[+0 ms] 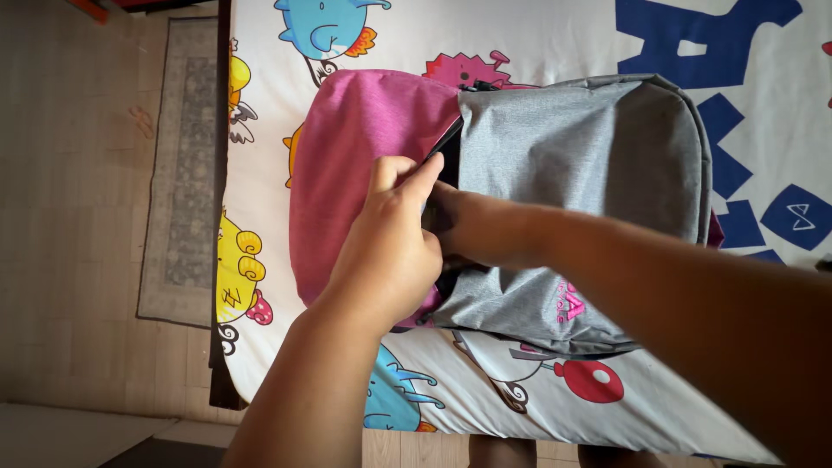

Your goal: The person opens a pink and gray backpack on a bed and places items into it, including a wallet, a small box, and a laptop, then zips the compartments. They then reopen the backpack and take the items out, laying them on the bed alongside chargers, cables, a notebook, and other belongings.

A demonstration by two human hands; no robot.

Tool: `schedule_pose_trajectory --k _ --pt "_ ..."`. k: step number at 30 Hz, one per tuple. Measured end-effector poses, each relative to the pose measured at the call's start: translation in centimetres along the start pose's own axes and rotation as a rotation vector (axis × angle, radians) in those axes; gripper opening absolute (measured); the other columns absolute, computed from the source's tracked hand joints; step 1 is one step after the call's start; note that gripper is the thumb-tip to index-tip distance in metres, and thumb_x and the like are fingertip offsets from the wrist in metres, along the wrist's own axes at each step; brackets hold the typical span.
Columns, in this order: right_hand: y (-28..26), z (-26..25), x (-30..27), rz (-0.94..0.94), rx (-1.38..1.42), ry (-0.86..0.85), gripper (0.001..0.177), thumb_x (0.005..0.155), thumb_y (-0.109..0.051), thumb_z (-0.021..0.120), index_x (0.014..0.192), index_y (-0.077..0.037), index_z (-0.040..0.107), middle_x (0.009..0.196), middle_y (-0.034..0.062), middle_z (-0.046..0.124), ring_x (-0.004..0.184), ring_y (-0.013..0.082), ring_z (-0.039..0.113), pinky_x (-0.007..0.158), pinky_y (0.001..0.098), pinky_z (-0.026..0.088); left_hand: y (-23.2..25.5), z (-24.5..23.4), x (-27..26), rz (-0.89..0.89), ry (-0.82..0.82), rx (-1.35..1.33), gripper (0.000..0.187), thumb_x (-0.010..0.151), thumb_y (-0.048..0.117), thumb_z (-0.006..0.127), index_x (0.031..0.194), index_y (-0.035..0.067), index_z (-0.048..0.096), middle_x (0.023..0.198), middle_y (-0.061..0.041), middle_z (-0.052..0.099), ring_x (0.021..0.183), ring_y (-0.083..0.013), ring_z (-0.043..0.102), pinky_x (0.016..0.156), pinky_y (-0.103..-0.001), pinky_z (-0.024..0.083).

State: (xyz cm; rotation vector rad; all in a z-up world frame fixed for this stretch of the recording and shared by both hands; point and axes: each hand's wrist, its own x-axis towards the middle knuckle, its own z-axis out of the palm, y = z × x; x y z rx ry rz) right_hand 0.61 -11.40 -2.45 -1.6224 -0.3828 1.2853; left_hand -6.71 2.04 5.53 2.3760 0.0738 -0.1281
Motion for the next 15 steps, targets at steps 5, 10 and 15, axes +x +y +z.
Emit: schedule_pose_trajectory --k 5,10,15 --pt "0.4 -1.2 0.5 0.073 -0.128 -0.178 0.049 0.088 -0.014 0.068 0.134 -0.011 0.051 0.109 0.0123 0.072 0.091 0.0214 0.067 0.077 0.0364 0.055 -0.3 1.3 0.9 -0.079 -0.049 -0.038 0.075 0.066 -0.003 0.067 0.139 0.006 0.054 0.135 -0.013 0.053 0.116 -0.0344 0.062 0.093 -0.039 0.051" --pt "2.3 1.5 0.5 -0.102 -0.567 0.035 0.04 0.086 -0.015 0.072 0.124 -0.009 0.061 0.108 0.0162 0.073 0.096 0.0276 0.068 0.081 0.0394 0.054 -1.7 3.4 1.7 -0.162 0.018 -0.06 0.067 0.076 -0.005 0.056 0.14 0.011 0.059 0.141 -0.015 0.052 0.127 -0.0348 0.057 0.103 -0.041 0.047" --pt "3.7 1.8 -3.4 -0.092 -0.192 0.412 0.045 0.085 -0.014 0.072 0.129 -0.01 0.063 0.11 0.0152 0.076 0.096 0.0252 0.071 0.082 0.0366 0.056 -2.3 5.4 3.0 -0.281 0.019 0.022 0.067 0.079 0.003 0.061 0.145 0.015 0.053 0.145 -0.013 0.048 0.128 -0.0358 0.053 0.103 -0.043 0.045"
